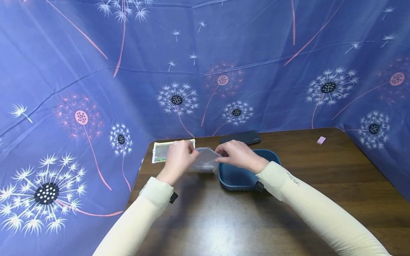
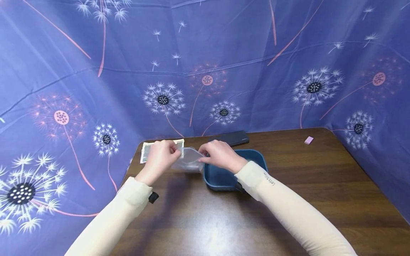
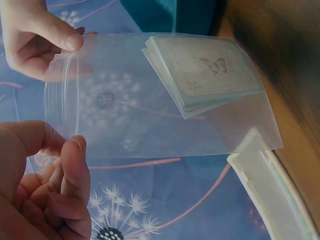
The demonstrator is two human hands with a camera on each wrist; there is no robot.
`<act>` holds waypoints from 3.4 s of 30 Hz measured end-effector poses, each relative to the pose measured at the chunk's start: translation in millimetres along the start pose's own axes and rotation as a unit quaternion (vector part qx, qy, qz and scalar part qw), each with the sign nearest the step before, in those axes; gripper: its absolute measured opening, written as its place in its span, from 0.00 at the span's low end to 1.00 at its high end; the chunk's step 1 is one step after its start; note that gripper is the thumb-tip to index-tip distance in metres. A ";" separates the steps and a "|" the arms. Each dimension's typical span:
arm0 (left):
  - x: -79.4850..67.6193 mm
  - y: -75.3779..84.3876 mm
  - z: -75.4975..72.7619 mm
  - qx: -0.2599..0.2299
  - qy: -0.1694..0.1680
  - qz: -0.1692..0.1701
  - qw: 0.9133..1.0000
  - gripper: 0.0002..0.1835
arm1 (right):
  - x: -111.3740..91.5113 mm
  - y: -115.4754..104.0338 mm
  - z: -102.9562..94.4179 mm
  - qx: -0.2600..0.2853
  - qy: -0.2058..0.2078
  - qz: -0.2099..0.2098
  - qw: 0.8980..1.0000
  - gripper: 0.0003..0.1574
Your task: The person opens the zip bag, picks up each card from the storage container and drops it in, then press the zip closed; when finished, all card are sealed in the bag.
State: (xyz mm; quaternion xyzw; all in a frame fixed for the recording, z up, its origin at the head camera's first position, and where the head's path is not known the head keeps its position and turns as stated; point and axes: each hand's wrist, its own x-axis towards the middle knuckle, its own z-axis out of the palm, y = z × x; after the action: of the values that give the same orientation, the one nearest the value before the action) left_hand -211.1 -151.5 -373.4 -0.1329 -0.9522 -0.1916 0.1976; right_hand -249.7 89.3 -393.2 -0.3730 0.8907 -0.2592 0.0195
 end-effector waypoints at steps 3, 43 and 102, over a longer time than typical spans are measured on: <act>-5.0 -8.5 -3.7 -0.024 0.006 -0.022 0.999 0.09 | 4.1 -1.1 3.7 0.008 0.024 0.003 1.000 0.08; -49.1 -79.0 18.8 -0.315 0.062 -0.057 0.945 0.02 | 22.2 -17.5 19.5 0.024 0.081 0.017 0.996 0.07; -50.2 -62.4 22.5 -0.272 0.126 -0.038 0.953 0.02 | 69.7 -61.2 39.6 -0.096 0.113 -0.093 0.985 0.05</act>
State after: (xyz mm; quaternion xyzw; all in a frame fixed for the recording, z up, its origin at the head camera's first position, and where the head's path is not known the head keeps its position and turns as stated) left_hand -194.5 -206.6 -433.4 -0.1205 -0.8356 -0.4661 0.2644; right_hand -250.9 -11.4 -387.2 -0.4230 0.8692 -0.2134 -0.1415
